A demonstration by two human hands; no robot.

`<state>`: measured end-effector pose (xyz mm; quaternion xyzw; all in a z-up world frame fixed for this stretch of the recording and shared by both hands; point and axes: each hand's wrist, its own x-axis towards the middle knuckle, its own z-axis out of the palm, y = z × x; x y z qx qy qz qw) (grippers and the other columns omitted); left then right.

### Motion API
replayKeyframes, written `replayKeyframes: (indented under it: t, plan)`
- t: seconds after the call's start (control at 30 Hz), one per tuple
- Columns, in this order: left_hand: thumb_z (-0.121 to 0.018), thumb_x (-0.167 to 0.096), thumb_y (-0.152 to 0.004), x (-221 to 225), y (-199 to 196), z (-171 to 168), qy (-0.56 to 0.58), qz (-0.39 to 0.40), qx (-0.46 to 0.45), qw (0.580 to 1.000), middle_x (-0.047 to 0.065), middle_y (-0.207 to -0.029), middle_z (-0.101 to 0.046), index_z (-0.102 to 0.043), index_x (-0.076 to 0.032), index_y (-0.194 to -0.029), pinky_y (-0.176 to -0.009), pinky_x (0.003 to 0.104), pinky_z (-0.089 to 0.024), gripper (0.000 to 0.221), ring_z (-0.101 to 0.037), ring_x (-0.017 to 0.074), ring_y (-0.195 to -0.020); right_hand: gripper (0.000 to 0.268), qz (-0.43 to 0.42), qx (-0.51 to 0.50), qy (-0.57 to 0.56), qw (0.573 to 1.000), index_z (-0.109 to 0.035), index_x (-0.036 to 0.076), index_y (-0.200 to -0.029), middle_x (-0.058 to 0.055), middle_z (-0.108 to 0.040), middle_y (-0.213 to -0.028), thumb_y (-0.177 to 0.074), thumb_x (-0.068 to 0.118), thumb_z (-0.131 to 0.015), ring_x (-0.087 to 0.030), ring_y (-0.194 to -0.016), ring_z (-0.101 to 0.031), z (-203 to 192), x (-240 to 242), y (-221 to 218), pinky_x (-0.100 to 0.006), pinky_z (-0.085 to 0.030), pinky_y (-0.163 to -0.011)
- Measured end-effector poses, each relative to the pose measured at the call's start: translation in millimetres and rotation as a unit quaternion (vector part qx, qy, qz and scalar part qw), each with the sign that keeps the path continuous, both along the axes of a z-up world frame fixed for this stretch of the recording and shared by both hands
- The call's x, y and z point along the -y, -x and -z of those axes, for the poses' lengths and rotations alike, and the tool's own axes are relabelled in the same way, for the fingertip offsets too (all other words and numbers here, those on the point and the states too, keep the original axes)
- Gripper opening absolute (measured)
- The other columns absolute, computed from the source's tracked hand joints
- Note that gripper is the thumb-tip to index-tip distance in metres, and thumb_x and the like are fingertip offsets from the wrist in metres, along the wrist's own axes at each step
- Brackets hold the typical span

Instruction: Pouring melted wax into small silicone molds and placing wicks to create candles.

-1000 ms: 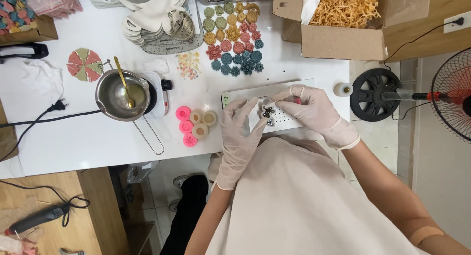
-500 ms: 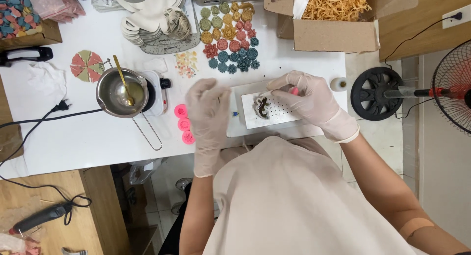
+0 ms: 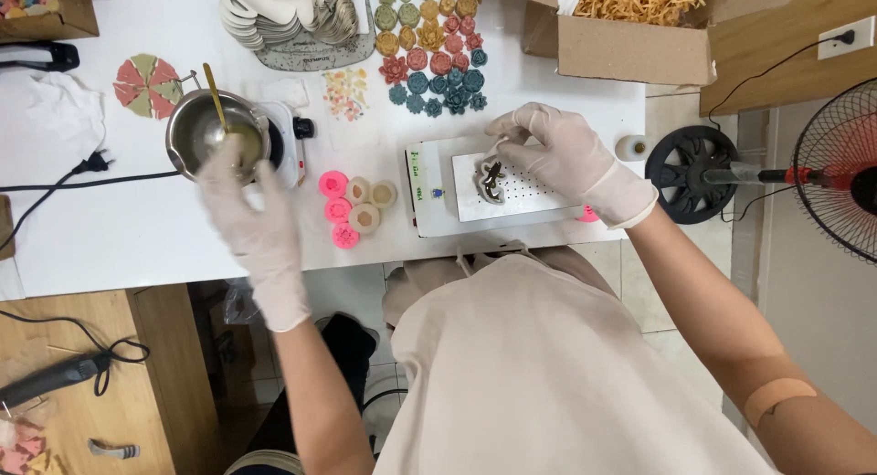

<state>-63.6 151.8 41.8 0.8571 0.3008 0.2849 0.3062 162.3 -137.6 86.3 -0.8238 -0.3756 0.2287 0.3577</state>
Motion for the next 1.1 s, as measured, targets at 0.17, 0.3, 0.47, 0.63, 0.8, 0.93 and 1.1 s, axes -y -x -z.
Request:
replayKeyframes:
  t: [0.17, 0.3, 0.47, 0.63, 0.8, 0.93, 1.1]
  plan:
    - [-0.07, -0.008, -0.095, 98.7, -28.0, 32.2, 0.115, 0.102, 0.016, 0.988, 0.015, -0.13, -0.061, -0.061, -0.007, -0.138, -0.105, 0.039, -0.051, 0.044, -0.062, 0.0308, -0.122, 0.014, -0.095, 0.008, 0.002, 0.995, -0.072, 0.008, -0.106, -0.007, -0.071, -0.1, -0.092, 0.012, -0.073, -0.023, -0.088, -0.072, 11.1, -16.7, -11.4, -0.033, -0.056, -0.081]
    - [-0.082, -0.021, -0.085, 146.5, -39.7, 44.1, 0.182, 0.151, -0.014, 0.972, 0.018, -0.133, -0.055, -0.05, -0.008, -0.147, -0.104, 0.044, -0.046, 0.072, -0.056, 0.0357, -0.119, 0.012, -0.213, 0.093, 0.043, 0.972, -0.075, 0.009, -0.102, -0.009, -0.072, -0.101, -0.09, 0.013, -0.073, -0.027, -0.09, -0.07, 23.7, -29.8, -27.3, -0.035, -0.056, -0.084]
    - [-0.085, -0.026, -0.078, 160.1, -40.5, 58.9, 0.16, 0.188, -0.008, 0.969, 0.018, -0.137, -0.053, -0.047, -0.01, -0.149, -0.107, 0.046, -0.045, 0.082, -0.053, 0.0374, -0.126, 0.013, -0.297, 0.111, 0.089, 0.944, -0.076, 0.009, -0.101, -0.01, -0.069, -0.097, -0.09, 0.014, -0.072, -0.029, -0.092, -0.068, 25.5, -44.2, -31.9, -0.039, -0.054, -0.085]
    - [-0.085, -0.029, -0.08, 164.0, -33.9, 63.4, 0.157, 0.203, -0.014, 0.966, 0.017, -0.137, -0.054, -0.046, -0.012, -0.151, -0.109, 0.046, -0.044, 0.083, -0.053, 0.0362, -0.126, 0.014, -0.338, 0.113, 0.12, 0.927, -0.076, 0.011, -0.101, -0.01, -0.068, -0.095, -0.089, 0.016, -0.069, -0.03, -0.093, -0.067, 32.1, -50.8, -34.2, -0.04, -0.053, -0.085]
    - [-0.084, -0.032, -0.082, 165.5, -33.6, 69.8, 0.142, 0.184, -0.029, 0.972, 0.018, -0.137, -0.054, -0.044, -0.011, -0.151, -0.108, 0.047, -0.043, 0.083, -0.053, 0.0371, -0.126, 0.017, -0.352, 0.101, 0.154, 0.918, -0.077, 0.012, -0.103, -0.009, -0.07, -0.101, -0.089, 0.012, -0.068, -0.031, -0.093, -0.067, 27.5, -62.0, -31.0, -0.041, -0.053, -0.084]
    - [-0.083, -0.03, -0.082, 162.4, -34.5, 60.1, 0.15, 0.184, -0.033, 0.971, 0.018, -0.136, -0.055, -0.047, -0.012, -0.15, -0.108, 0.045, -0.044, 0.079, -0.053, 0.0378, -0.126, 0.019, -0.359, 0.09, 0.177, 0.912, -0.078, 0.012, -0.103, -0.008, -0.071, -0.103, -0.085, 0.012, -0.07, -0.03, -0.095, -0.067, 31.2, -66.7, -33.4, -0.04, -0.053, -0.086]
    - [-0.081, -0.029, -0.084, 158.5, -35.1, 57.2, 0.161, 0.193, -0.017, 0.968, 0.017, -0.136, -0.057, -0.047, -0.01, -0.149, -0.107, 0.045, -0.046, 0.076, -0.055, 0.0368, -0.127, 0.018, -0.352, 0.044, 0.133, 0.925, -0.078, 0.009, -0.102, -0.009, -0.073, -0.101, -0.086, 0.013, -0.071, -0.03, -0.092, -0.069, 34.3, -64.3, -43.8, -0.039, -0.055, -0.084]
